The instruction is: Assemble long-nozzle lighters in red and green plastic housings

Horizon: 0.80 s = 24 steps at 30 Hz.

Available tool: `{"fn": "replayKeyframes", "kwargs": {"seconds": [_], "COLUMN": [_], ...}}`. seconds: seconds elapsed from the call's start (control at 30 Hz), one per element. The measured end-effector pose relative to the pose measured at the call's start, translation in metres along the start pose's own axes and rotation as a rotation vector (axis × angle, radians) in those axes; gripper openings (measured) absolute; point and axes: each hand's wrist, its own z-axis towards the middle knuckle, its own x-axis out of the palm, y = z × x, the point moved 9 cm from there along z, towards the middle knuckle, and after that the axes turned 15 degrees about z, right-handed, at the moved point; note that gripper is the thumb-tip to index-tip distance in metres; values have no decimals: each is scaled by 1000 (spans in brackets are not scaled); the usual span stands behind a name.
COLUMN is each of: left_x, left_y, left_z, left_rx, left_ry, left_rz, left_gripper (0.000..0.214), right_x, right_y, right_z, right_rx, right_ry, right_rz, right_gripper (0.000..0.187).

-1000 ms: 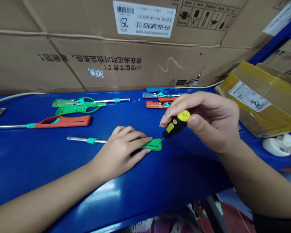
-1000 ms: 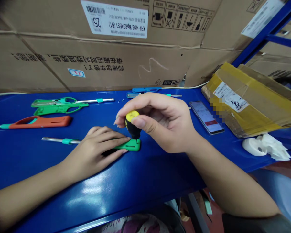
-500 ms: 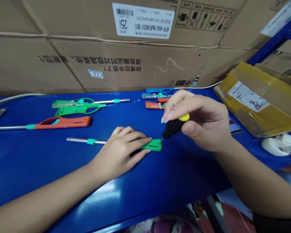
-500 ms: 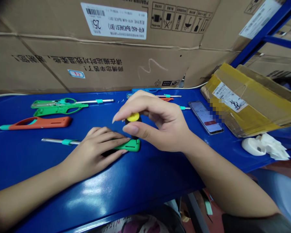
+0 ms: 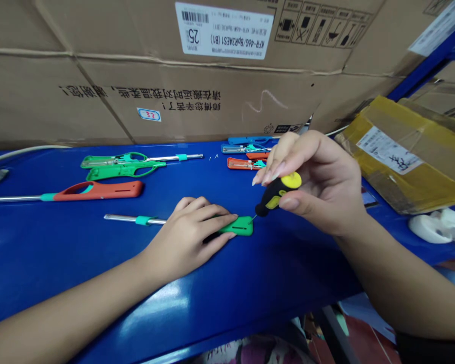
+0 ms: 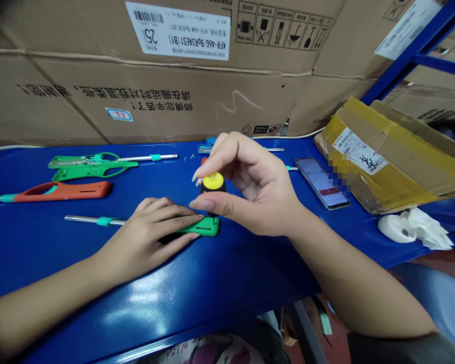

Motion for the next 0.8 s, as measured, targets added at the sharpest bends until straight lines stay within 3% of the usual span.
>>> {"fn": "replayKeyframes", "kwargs": {"seconds": [0.23,0.47,0.8], "left_x": [0,-1,-1], "left_y": [0,1,0], "left_z": [-1,-1,0], "left_rx": [0,-6,-5], "left_ry": [-6,7,7], "left_rz": [-5,-12,-10], "left_gripper": [27,27,27], "right_x": [7,5,2], "right_y": [-2,-1,-7], "right_z": [-3,-5,-4], "right_rx": [47,66,118], "right_ry": [46,41,8], "right_rz": [91,159,84], "right_gripper": [8,11,20]}}
